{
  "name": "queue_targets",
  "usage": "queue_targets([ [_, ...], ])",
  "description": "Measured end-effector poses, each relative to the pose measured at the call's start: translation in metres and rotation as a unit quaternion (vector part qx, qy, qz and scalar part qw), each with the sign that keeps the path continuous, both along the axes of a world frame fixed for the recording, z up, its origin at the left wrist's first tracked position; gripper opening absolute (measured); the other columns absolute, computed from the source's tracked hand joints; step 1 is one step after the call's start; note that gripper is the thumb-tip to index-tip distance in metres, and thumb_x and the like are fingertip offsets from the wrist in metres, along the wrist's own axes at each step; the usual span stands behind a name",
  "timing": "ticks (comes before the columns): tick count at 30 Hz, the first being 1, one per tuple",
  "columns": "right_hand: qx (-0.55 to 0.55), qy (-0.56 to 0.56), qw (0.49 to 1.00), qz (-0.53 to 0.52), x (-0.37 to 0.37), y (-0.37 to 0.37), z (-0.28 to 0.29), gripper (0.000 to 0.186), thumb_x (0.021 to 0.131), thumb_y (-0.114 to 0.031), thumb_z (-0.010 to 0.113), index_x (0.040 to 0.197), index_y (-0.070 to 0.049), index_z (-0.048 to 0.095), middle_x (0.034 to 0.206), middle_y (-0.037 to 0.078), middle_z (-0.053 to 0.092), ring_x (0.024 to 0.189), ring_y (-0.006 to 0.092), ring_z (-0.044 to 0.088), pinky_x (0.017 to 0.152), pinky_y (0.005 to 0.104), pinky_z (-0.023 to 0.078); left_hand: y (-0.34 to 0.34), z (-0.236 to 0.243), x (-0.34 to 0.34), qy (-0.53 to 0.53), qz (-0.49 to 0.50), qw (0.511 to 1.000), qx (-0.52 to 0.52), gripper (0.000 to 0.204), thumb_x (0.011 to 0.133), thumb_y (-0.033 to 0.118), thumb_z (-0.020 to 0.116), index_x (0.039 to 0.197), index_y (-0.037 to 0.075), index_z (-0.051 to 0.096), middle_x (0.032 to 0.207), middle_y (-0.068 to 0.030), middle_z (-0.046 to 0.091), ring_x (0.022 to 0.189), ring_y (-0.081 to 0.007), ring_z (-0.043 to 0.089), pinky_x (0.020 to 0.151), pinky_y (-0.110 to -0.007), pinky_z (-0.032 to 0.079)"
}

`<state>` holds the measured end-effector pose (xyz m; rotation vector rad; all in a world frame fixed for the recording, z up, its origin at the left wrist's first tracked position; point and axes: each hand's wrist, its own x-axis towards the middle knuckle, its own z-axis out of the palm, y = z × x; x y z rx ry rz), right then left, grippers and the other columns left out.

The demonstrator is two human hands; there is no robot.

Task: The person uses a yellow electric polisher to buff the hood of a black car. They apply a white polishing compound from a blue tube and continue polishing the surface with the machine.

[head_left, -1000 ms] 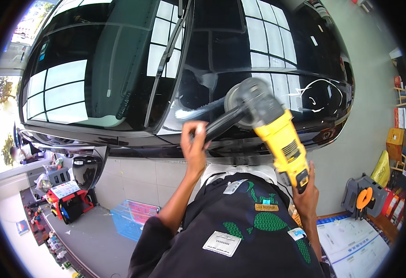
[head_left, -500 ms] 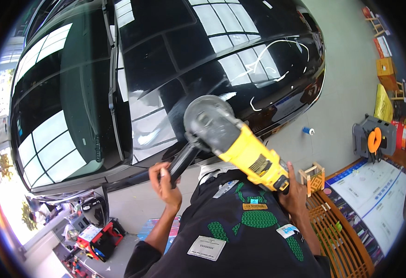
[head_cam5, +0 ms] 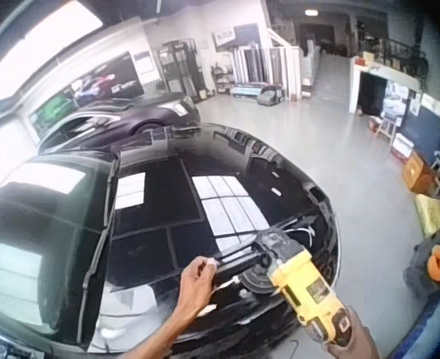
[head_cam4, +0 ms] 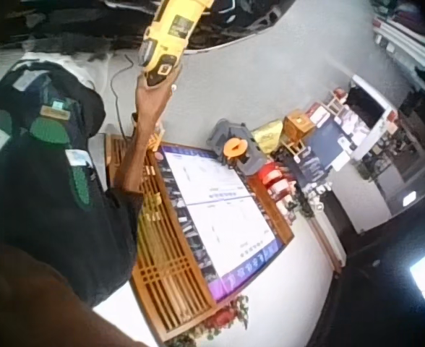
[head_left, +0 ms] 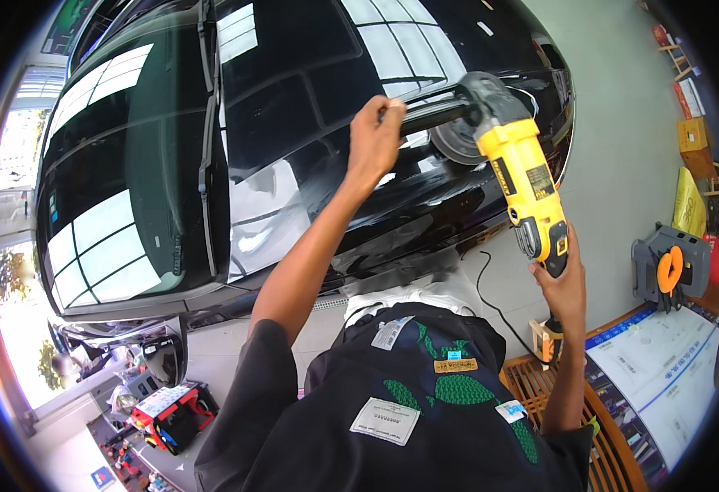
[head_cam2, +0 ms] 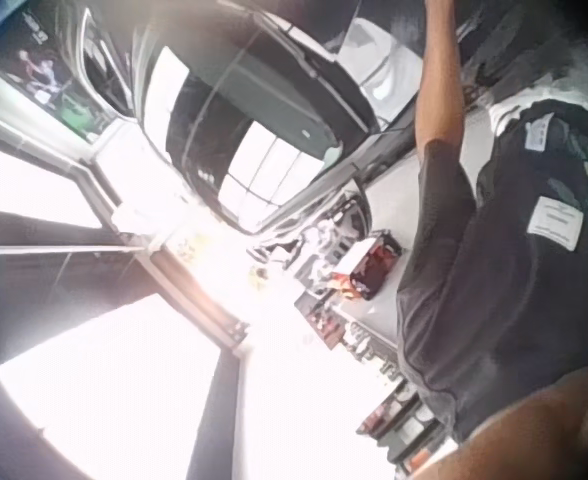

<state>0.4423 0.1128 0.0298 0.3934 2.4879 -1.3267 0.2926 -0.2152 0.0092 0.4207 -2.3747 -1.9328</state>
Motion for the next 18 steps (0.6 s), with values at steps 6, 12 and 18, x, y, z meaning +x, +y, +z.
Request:
queue_targets([
  [6,-0.125,-0.043,0.972,0.194,0.022,-0.059,0.009,0.103,0.073,-0.004,0.073,0.155,-0.006,0.011,0.136,0.021,0.052,0.121,0.0265,0.055,0.105,0.035,0.04,-0.106,0.033,0.104,-0.008,0.098,0.994,-0.044,0.027,0.096,0.032,0.058,0.091,0.008,0.067,0.075,0.0016,0.053,0.067,-0.0064,0.05,0.05,-0.022,0.044],
  [12,-0.097,-0.133,0.943,0.289,0.063,-0.143,0.022,0.096,0.077,-0.006,0.061,0.155,-0.012,0.006,0.116,0.035,0.061,0.11,0.0505,0.059,0.096,0.0452,0.046,-0.185,0.044,0.25,0.014,0.231,0.972,-0.044,0.021,0.099,0.022,0.051,0.089,0.007,0.061,0.077,0.0006,0.054,0.057,-0.0056,0.049,0.046,-0.02,0.037],
  [18,-0.115,-0.129,0.937,0.303,0.073,-0.162,0.027,0.097,0.077,-0.001,0.062,0.156,-0.009,0.007,0.138,0.029,0.045,0.129,0.0393,0.049,0.107,0.0382,0.037,-0.202,0.02,0.261,0.242,0.17,0.938,-0.182,0.03,0.097,0.015,0.041,0.099,-0.008,0.061,0.114,-0.0212,0.063,0.1,-0.0238,0.062,0.095,-0.037,0.049],
])
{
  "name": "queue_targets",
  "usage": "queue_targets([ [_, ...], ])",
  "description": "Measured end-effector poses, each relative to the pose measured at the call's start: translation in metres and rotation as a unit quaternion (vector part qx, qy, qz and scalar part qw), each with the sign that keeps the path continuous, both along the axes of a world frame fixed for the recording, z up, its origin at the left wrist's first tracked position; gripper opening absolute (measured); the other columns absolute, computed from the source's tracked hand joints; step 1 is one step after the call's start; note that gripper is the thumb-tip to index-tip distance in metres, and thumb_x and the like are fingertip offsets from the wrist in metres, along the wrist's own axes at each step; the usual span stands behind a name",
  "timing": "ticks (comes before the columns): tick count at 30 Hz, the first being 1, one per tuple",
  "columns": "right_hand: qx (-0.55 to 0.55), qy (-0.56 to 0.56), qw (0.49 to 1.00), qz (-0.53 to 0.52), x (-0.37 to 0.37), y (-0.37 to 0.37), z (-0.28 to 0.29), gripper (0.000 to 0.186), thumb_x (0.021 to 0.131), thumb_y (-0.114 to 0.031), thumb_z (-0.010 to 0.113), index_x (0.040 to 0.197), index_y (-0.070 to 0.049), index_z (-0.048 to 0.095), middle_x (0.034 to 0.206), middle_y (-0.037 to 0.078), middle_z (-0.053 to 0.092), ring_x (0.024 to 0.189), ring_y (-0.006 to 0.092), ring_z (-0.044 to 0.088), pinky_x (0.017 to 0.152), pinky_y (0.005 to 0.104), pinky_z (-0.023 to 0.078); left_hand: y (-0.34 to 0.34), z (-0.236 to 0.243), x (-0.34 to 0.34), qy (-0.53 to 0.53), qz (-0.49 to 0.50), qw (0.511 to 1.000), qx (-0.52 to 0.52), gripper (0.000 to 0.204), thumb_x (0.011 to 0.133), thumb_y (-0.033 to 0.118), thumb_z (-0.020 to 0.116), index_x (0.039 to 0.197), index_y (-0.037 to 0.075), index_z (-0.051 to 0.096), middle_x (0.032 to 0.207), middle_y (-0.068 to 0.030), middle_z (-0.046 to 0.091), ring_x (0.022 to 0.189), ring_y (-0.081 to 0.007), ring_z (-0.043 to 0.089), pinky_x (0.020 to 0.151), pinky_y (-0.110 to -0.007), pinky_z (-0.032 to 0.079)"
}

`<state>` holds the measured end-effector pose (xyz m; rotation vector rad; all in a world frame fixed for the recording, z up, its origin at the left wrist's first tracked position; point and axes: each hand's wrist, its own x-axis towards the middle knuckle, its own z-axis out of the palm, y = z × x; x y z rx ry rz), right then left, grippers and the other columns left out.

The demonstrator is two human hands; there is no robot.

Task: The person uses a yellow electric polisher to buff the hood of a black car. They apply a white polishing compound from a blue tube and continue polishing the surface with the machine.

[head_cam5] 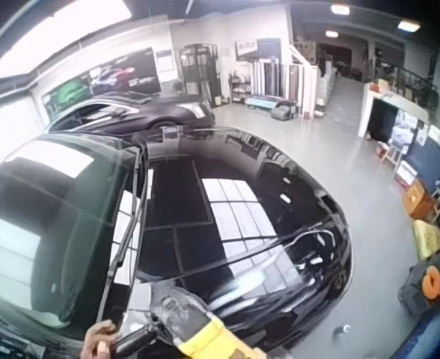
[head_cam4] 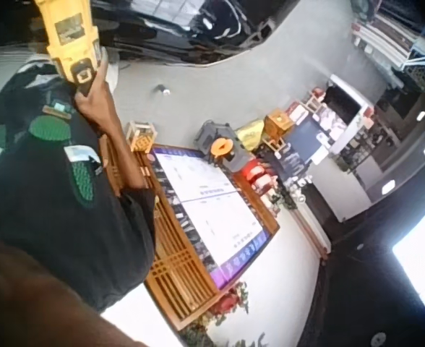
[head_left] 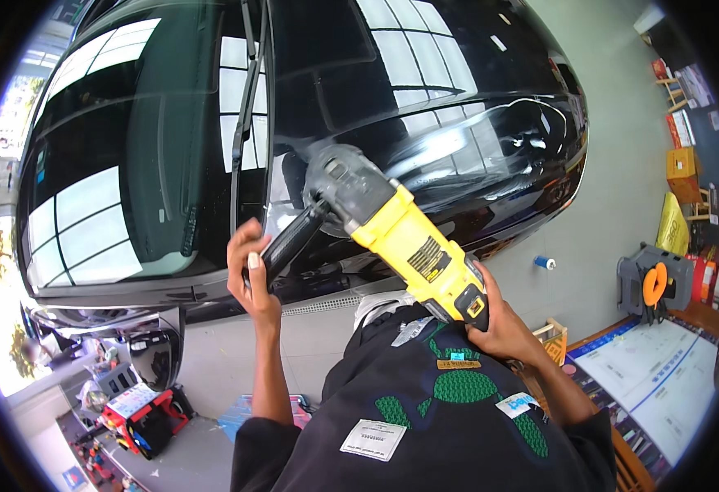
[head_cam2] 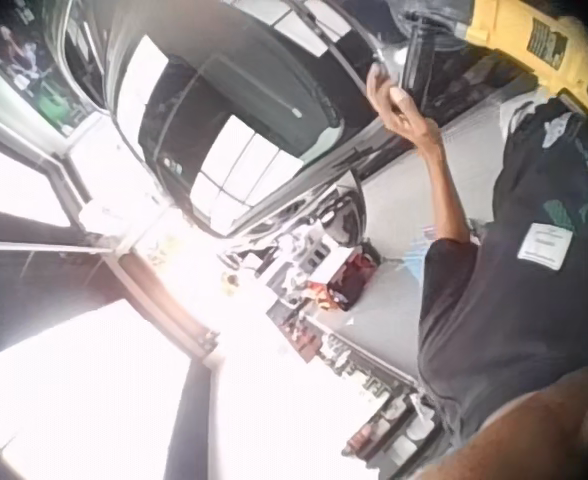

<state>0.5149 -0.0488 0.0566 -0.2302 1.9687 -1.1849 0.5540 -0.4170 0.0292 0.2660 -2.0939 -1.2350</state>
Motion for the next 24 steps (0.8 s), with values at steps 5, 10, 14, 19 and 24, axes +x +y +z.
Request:
queue_targets([
  [5,-0.002,0.072,0.997,-0.029,-0.006,0.022,0.0,0.093,0.081,0.003,0.058,0.156,-0.009,0.004,0.129,0.03,0.056,0.119,0.0396,0.058,0.1,0.0385,0.043,0.027,0.022,-0.03,-0.099,-0.01,0.98,0.17,0.039,0.101,0.024,0.046,0.099,-0.008,0.067,0.097,-0.0192,0.07,0.057,-0.0145,0.059,0.045,-0.024,0.046],
  [10,0.016,0.088,0.992,-0.088,-0.026,0.07,0.001,0.09,0.082,0.006,0.059,0.156,-0.006,0.009,0.132,0.021,0.053,0.119,0.0251,0.055,0.099,0.0338,0.044,0.076,0.016,-0.085,-0.118,-0.052,0.98,0.152,0.035,0.101,0.026,0.05,0.098,0.001,0.073,0.073,-0.0025,0.066,0.046,-0.0045,0.046,0.043,-0.021,0.036],
  [14,0.045,0.06,0.991,-0.109,-0.036,0.079,0.005,0.09,0.081,0.004,0.062,0.155,-0.006,0.011,0.139,0.023,0.048,0.126,0.0272,0.051,0.103,0.0348,0.042,0.089,0.003,-0.104,-0.135,-0.068,0.969,0.193,0.032,0.101,0.024,0.05,0.098,0.001,0.072,0.075,-0.003,0.066,0.05,-0.0059,0.052,0.044,-0.02,0.037],
  [19,0.025,0.078,0.996,-0.029,-0.031,0.047,-0.001,0.094,0.081,0.005,0.057,0.156,-0.013,0.003,0.125,0.035,0.056,0.117,0.0474,0.057,0.096,0.042,0.047,0.054,0.016,-0.049,-0.131,0.047,0.977,0.159,0.036,0.1,0.026,0.049,0.096,-0.002,0.071,0.075,-0.0072,0.066,0.048,-0.0082,0.056,0.04,-0.018,0.037],
  [24,-0.008,0.068,0.989,0.132,-0.03,-0.022,-0.001,0.099,0.078,-0.003,0.062,0.156,-0.009,0.0,0.107,0.036,0.062,0.09,0.0512,0.063,0.081,0.0533,0.05,-0.019,0.026,0.048,-0.084,0.15,0.974,0.149,0.04,0.102,0.029,0.045,0.098,-0.004,0.066,0.079,-0.0112,0.067,0.048,-0.0102,0.055,0.038,-0.019,0.036],
])
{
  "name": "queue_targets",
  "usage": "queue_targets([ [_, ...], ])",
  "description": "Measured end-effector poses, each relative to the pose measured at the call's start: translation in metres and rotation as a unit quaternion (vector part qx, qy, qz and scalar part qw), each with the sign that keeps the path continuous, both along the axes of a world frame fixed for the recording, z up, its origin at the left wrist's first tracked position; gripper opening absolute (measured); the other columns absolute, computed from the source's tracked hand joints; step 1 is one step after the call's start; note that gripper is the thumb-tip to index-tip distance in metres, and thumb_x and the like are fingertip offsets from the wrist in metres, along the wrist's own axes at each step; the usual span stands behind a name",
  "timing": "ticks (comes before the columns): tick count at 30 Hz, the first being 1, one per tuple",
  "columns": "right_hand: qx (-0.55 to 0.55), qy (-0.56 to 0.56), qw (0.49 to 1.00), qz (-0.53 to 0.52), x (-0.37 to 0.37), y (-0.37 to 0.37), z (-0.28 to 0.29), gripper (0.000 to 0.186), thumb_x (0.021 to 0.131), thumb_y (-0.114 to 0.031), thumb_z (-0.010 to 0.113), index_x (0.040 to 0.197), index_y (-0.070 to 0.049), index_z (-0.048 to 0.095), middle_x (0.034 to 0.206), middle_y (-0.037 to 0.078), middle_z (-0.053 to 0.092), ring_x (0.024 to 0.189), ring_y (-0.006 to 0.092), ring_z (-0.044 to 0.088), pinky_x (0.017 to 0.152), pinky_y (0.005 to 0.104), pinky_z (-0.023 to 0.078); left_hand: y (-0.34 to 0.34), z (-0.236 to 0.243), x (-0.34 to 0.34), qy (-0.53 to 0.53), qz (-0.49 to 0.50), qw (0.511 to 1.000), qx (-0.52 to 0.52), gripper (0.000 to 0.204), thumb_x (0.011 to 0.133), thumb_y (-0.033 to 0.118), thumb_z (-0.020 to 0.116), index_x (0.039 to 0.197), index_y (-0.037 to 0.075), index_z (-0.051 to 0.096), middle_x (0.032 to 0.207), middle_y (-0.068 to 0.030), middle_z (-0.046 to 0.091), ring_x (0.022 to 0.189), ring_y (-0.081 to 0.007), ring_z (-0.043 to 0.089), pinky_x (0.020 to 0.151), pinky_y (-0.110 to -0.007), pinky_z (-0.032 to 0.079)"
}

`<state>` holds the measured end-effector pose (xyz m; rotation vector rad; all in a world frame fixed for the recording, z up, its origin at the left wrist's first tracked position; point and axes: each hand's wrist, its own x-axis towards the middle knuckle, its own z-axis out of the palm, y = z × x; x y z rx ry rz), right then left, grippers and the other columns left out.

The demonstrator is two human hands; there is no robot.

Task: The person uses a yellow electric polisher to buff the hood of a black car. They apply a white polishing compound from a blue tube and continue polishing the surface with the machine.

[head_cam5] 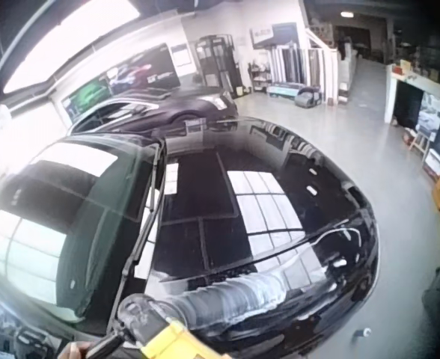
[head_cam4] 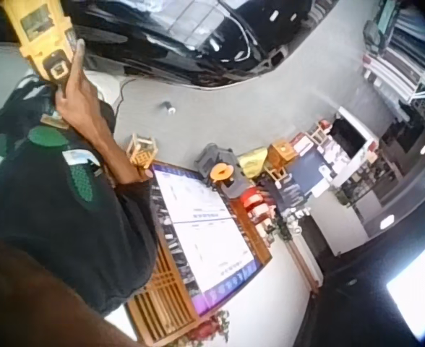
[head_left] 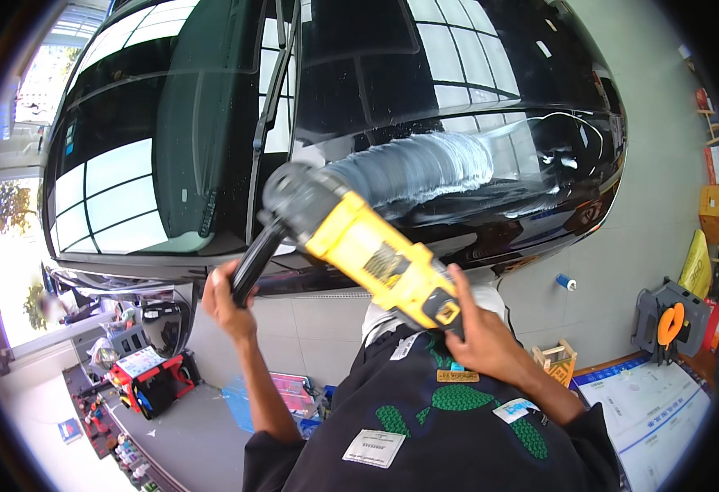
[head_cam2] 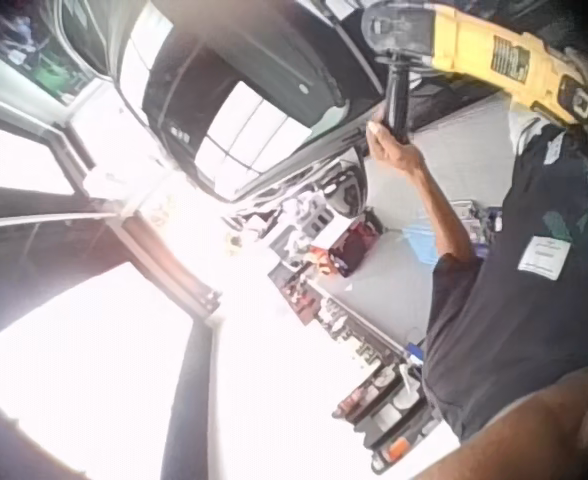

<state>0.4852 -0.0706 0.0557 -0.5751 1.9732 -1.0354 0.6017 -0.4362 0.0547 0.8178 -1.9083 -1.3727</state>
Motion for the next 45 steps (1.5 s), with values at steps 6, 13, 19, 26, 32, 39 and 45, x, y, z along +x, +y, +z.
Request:
queue_targets([
  [6,0.004,0.048,0.999,0.022,-0.01,0.004,-0.007,0.099,0.075,-0.002,0.062,0.155,-0.006,0.005,0.11,0.036,0.061,0.086,0.049,0.064,0.078,0.0513,0.051,0.007,-0.012,0.008,0.005,0.005,1.0,0.022,0.038,0.103,0.027,0.043,0.1,-0.005,0.064,0.087,-0.0152,0.066,0.052,-0.0123,0.056,0.04,-0.021,0.038],
  [13,0.025,0.026,0.975,-0.221,-0.042,0.09,-0.017,0.091,0.077,0.007,0.055,0.156,-0.013,0.015,0.114,0.03,0.064,0.103,0.0434,0.066,0.089,0.0412,0.052,0.096,-0.02,-0.136,-0.052,-0.111,0.992,0.002,0.035,0.101,0.027,0.052,0.098,-0.002,0.07,0.078,-0.0068,0.065,0.053,-0.0084,0.053,0.044,-0.021,0.038],
  [19,0.021,0.065,0.956,-0.286,-0.059,0.146,-0.023,0.089,0.076,0.015,0.052,0.155,-0.005,0.017,0.144,0.021,0.044,0.132,0.0282,0.047,0.109,0.0366,0.037,0.147,-0.028,-0.208,-0.014,-0.225,0.974,0.014,0.032,0.1,0.026,0.053,0.1,0.002,0.074,0.088,-0.0033,0.067,0.058,-0.0048,0.05,0.046,-0.02,0.037],
  [26,-0.011,-0.016,0.98,-0.198,-0.058,0.068,-0.007,0.093,0.079,0.001,0.064,0.156,-0.008,0.013,0.13,0.025,0.055,0.121,0.0324,0.058,0.102,0.0388,0.045,0.089,-0.009,-0.133,-0.043,-0.085,0.995,0.006,0.036,0.1,0.025,0.05,0.099,-0.004,0.072,0.093,-0.0102,0.069,0.059,-0.0075,0.054,0.042,-0.02,0.038],
  [32,-0.009,-0.017,1.0,-0.006,-0.062,-0.011,-0.01,0.096,0.078,-0.005,0.069,0.156,-0.01,0.012,0.106,0.033,0.064,0.09,0.048,0.066,0.078,0.0502,0.054,0.013,0.004,-0.032,0.002,0.05,0.999,0.004,0.04,0.103,0.028,0.044,0.1,-0.006,0.065,0.088,-0.0143,0.067,0.052,-0.0097,0.054,0.041,-0.018,0.037],
  [39,-0.01,-0.009,0.998,-0.059,-0.065,0.009,-0.023,0.095,0.077,-0.004,0.069,0.156,-0.013,0.016,0.102,0.031,0.066,0.089,0.0479,0.066,0.077,0.0501,0.054,0.031,0.007,-0.056,-0.018,0.019,1.0,-0.002,0.036,0.103,0.026,0.046,0.102,-0.005,0.065,0.089,-0.0128,0.066,0.053,-0.01,0.053,0.042,-0.019,0.037],
  [45,-0.044,-0.008,0.964,-0.263,-0.067,0.093,-0.03,0.092,0.074,0.003,0.067,0.154,-0.006,0.022,0.123,0.017,0.062,0.113,0.0256,0.062,0.096,0.0355,0.048,0.113,-0.001,-0.156,-0.08,-0.116,0.99,-0.015,0.034,0.1,0.026,0.052,0.1,-0.002,0.071,0.093,-0.0079,0.069,0.057,-0.0055,0.05,0.045,-0.02,0.036],
])
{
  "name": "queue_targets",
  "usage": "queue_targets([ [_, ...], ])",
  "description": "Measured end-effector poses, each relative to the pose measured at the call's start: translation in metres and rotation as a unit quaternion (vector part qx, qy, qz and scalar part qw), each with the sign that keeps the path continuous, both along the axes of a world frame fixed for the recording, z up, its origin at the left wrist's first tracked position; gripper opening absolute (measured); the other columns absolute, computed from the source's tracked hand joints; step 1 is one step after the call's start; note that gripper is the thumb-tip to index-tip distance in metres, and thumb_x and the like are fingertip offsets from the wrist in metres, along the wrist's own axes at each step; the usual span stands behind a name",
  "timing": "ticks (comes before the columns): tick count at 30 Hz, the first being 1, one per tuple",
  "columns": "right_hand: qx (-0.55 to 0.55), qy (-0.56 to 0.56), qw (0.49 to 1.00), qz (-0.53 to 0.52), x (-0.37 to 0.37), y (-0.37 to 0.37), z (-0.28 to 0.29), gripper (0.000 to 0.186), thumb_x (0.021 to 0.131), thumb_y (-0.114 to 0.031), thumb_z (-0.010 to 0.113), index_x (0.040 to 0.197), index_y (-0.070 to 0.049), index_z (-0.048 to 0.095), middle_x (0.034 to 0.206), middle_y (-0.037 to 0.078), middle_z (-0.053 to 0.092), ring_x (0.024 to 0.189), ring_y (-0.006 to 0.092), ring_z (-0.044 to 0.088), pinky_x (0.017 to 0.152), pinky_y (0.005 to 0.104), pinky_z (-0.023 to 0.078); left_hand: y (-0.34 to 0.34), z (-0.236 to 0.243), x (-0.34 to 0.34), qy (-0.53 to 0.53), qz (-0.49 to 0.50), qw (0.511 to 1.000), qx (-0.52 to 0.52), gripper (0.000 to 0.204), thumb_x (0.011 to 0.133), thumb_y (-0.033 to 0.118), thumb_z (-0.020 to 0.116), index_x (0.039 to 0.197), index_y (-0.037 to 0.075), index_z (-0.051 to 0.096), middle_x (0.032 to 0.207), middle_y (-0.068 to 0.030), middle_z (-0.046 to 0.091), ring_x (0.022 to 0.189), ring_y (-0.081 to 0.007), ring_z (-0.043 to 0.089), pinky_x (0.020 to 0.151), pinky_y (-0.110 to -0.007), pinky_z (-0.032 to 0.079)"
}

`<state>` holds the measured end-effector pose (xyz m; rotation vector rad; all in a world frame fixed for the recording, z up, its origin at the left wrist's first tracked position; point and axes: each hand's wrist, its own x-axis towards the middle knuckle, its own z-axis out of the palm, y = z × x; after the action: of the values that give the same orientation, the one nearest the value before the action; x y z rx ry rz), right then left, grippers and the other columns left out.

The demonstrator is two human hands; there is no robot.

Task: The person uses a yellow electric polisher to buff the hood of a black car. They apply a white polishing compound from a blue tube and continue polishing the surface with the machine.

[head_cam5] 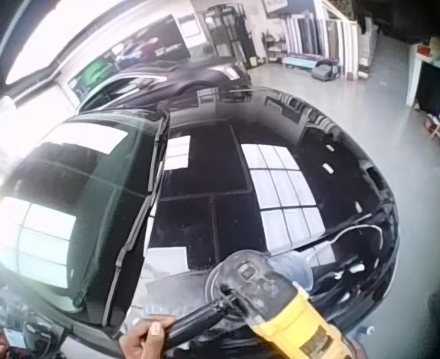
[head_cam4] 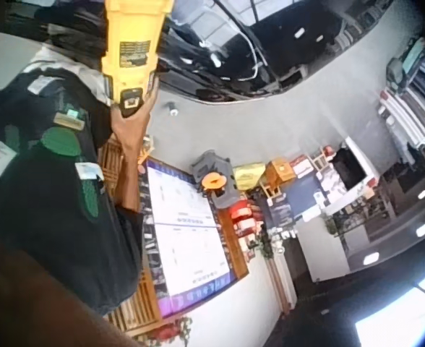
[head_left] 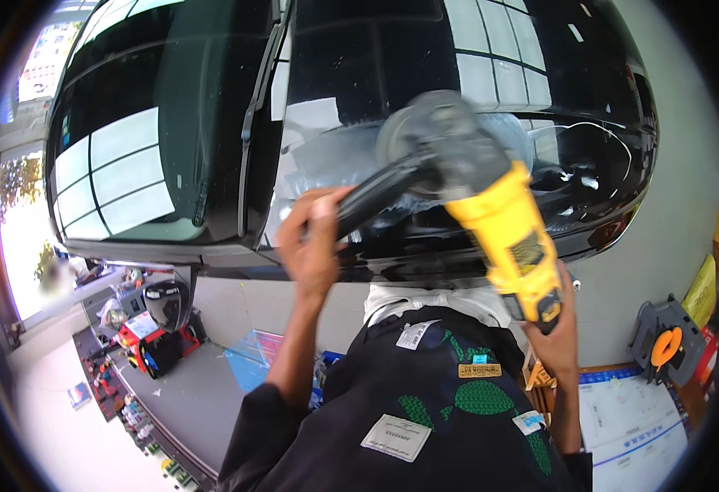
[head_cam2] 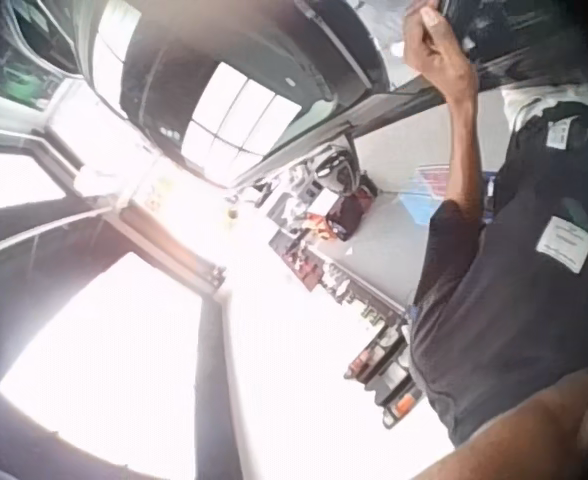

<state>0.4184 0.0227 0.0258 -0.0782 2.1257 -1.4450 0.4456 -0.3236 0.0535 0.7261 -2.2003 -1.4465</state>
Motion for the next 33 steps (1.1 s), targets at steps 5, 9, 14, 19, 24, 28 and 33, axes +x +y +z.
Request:
queue_targets([
  [5,0.072,-0.14,0.987,-0.027,0.018,0.08,-0.01,0.083,0.072,-0.001,0.074,0.143,-0.002,0.032,0.124,0.011,0.055,0.112,0.0207,0.056,0.098,0.0327,0.046,0.043,-0.021,-0.021,0.069,-0.108,0.99,0.067,0.025,0.098,0.016,0.055,0.096,-0.003,0.07,0.094,-0.0112,0.07,0.068,-0.0108,0.057,0.06,-0.025,0.045],
  [9,0.1,-0.162,0.982,0.005,0.034,0.058,0.001,0.084,0.073,-0.001,0.075,0.143,-0.003,0.03,0.124,0.012,0.055,0.112,0.0212,0.057,0.097,0.0327,0.047,0.023,-0.018,0.023,0.094,-0.06,0.992,0.061,0.021,0.095,0.011,0.056,0.094,-0.005,0.07,0.091,-0.0136,0.07,0.073,-0.015,0.061,0.067,-0.027,0.046],
  [14,0.027,-0.074,0.993,0.086,0.078,-0.02,-0.002,0.087,0.077,0.0,0.072,0.149,-0.002,0.022,0.126,0.016,0.058,0.118,0.0237,0.058,0.099,0.0349,0.046,-0.036,-0.007,0.126,0.05,0.044,0.998,0.019,0.032,0.1,0.024,0.05,0.101,0.001,0.073,0.097,-0.0096,0.07,0.069,-0.0067,0.058,0.043,-0.019,0.039],
  [19,0.107,-0.058,0.968,0.221,0.092,-0.11,0.026,0.086,0.076,-0.006,0.07,0.149,-0.007,0.024,0.113,0.029,0.064,0.105,0.0418,0.065,0.091,0.043,0.051,-0.091,-0.017,0.233,0.084,0.162,0.982,0.056,0.036,0.102,0.023,0.046,0.103,-0.007,0.066,0.098,-0.0159,0.066,0.057,-0.0115,0.055,0.046,-0.021,0.04],
  [24,0.106,-0.001,0.962,0.252,0.107,-0.111,0.021,0.089,0.076,-0.009,0.069,0.151,-0.01,0.021,0.102,0.033,0.066,0.093,0.0496,0.065,0.083,0.0499,0.053,-0.093,-0.013,0.247,0.107,0.161,0.98,0.051,0.035,0.102,0.023,0.046,0.102,-0.007,0.066,0.097,-0.0161,0.066,0.056,-0.0119,0.054,0.045,-0.022,0.04],
  [28,0.096,-0.006,0.987,0.132,0.114,-0.06,0.011,0.083,0.077,-0.006,0.066,0.149,-0.008,0.026,0.108,0.028,0.067,0.1,0.0391,0.068,0.087,0.0425,0.053,-0.05,-0.002,0.19,0.059,0.115,0.992,0.005,0.035,0.101,0.023,0.047,0.099,-0.004,0.07,0.09,-0.0102,0.068,0.057,-0.0076,0.053,0.046,-0.021,0.036],
  [33,0.048,0.015,0.999,0.017,0.116,0.021,-0.014,0.081,0.075,0.006,0.066,0.146,-0.001,0.028,0.124,0.013,0.057,0.113,0.0207,0.058,0.098,0.0323,0.046,0.001,-0.004,0.106,0.059,-0.025,0.997,0.034,0.025,0.097,0.016,0.055,0.095,-0.003,0.072,0.085,-0.0086,0.069,0.071,-0.0123,0.059,0.063,-0.026,0.044],
])
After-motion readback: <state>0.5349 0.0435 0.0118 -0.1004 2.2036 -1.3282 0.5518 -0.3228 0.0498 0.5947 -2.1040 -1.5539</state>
